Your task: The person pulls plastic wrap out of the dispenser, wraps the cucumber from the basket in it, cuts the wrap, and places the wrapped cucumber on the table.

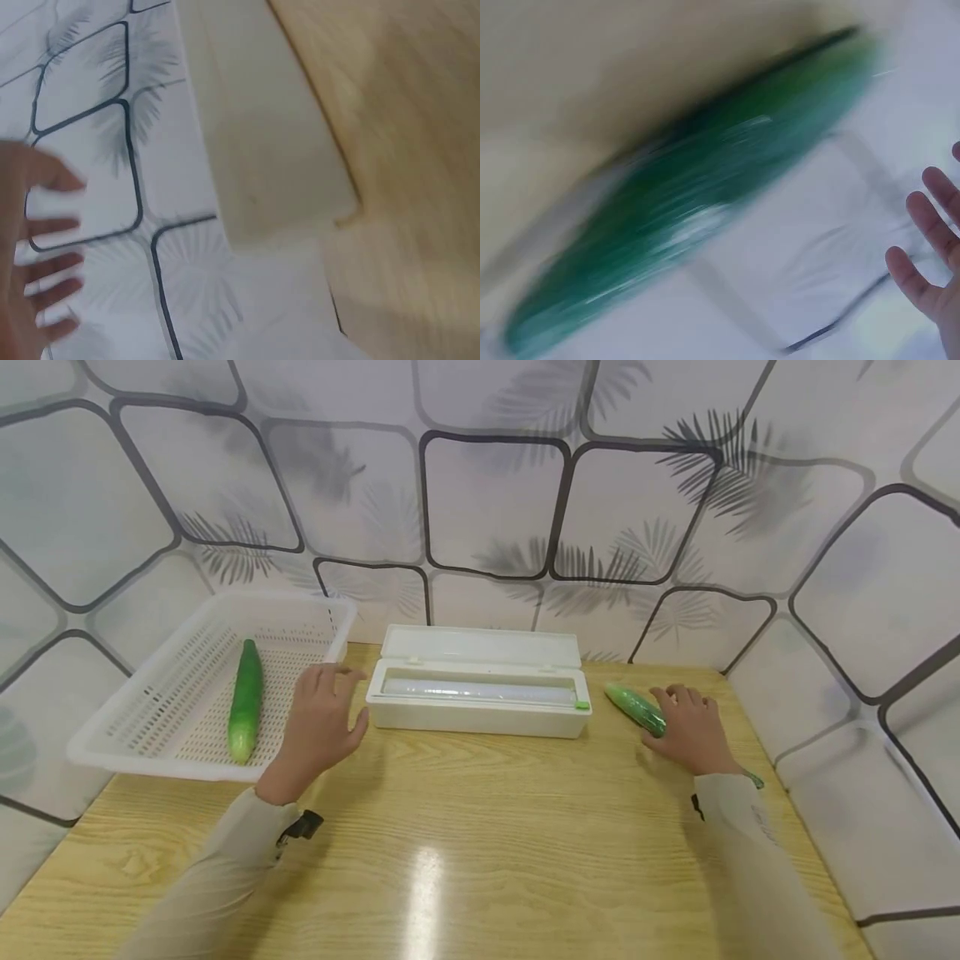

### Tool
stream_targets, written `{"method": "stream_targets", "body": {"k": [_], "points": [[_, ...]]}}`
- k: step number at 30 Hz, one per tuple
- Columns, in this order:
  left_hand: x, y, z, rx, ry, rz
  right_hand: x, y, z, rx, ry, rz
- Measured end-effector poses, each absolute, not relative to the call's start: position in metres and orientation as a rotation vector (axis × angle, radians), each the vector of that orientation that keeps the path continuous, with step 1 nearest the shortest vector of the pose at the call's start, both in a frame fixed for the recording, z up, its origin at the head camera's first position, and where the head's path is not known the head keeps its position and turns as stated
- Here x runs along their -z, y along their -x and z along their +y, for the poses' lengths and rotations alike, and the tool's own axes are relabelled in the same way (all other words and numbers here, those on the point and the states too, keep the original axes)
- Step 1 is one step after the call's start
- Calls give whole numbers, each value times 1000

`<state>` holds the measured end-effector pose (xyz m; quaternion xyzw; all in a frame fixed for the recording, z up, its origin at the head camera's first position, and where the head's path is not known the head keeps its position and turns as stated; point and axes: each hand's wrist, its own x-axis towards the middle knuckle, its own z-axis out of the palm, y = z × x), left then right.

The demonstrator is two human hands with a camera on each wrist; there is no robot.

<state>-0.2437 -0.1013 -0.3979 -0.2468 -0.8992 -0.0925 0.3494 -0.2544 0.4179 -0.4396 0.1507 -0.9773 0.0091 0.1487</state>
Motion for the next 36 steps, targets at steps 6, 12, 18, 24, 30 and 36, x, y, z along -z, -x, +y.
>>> {"method": "stream_targets", "body": {"k": [6,12,18,24,30,36], "points": [[399,264,-63,286,984,-2522,420,269,337,-308,-724,-2612],[415,289,-47,202,983,-2707,420,278,287,-417,-833,-2750],[419,300,-46,139,980,-2782,432,287,274,-374,-860,-2848],[418,304,-45,154,969,-2844,437,292,271,-312,-856,-2852],[415,313,-45,184,933,-2980,433,294,267,-244,-893,-2795],[409,321,-46,188,965,-2990,430,299,265,-241,-867,-2817]]}}
